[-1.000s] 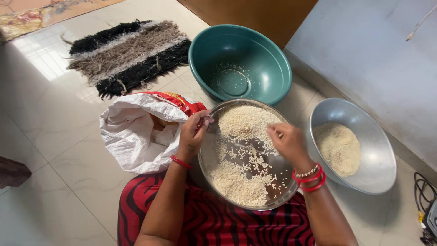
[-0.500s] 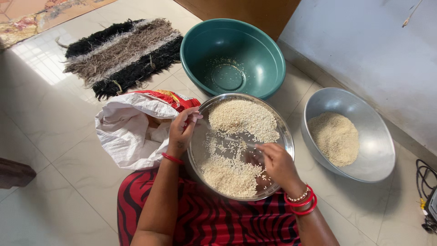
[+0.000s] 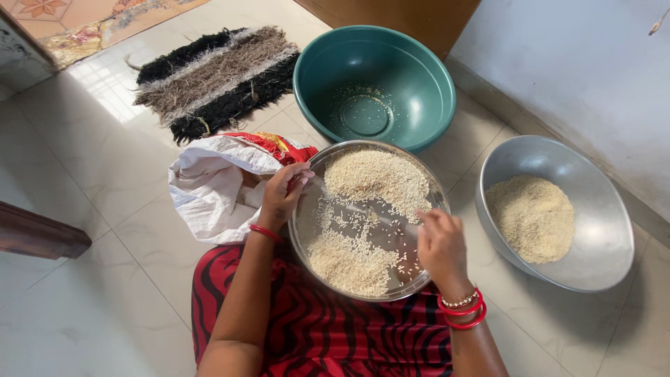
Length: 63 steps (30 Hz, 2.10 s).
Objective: The person sits on the floor and sorts rice by hand on a metal tray, picking out impurities and placing them into a green plastic bowl. The person repeatedly spreads and sifts the rice with both hands to separate unwanted material.
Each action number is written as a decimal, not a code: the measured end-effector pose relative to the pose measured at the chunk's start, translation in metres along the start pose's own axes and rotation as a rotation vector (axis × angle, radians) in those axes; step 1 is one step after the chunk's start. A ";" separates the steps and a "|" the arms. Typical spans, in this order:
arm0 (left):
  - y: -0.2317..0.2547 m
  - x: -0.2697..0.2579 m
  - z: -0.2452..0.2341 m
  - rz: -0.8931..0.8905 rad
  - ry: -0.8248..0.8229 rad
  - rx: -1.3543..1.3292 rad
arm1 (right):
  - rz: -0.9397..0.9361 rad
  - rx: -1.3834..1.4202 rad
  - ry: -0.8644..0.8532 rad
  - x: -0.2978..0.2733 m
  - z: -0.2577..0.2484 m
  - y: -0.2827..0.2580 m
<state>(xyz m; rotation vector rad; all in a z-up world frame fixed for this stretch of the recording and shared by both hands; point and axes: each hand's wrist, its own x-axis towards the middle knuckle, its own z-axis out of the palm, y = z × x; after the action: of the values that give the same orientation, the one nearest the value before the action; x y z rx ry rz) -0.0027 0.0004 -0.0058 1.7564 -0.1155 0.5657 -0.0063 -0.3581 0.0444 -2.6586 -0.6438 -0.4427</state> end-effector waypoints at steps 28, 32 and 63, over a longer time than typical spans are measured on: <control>-0.034 0.057 0.000 -0.264 -0.440 0.142 | 0.824 1.174 0.003 -0.031 0.053 0.071; -0.028 0.058 -0.001 -0.298 -0.437 0.190 | 0.462 0.527 0.043 0.000 0.050 0.088; 0.065 -0.017 0.050 -0.122 -0.479 1.099 | 0.152 0.026 -0.122 0.112 0.066 0.031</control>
<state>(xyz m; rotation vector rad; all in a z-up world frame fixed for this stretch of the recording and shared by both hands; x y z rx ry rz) -0.0256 -0.0675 0.0368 2.9267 -0.0211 0.0636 0.1178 -0.3136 0.0201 -2.7013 -0.4741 -0.2306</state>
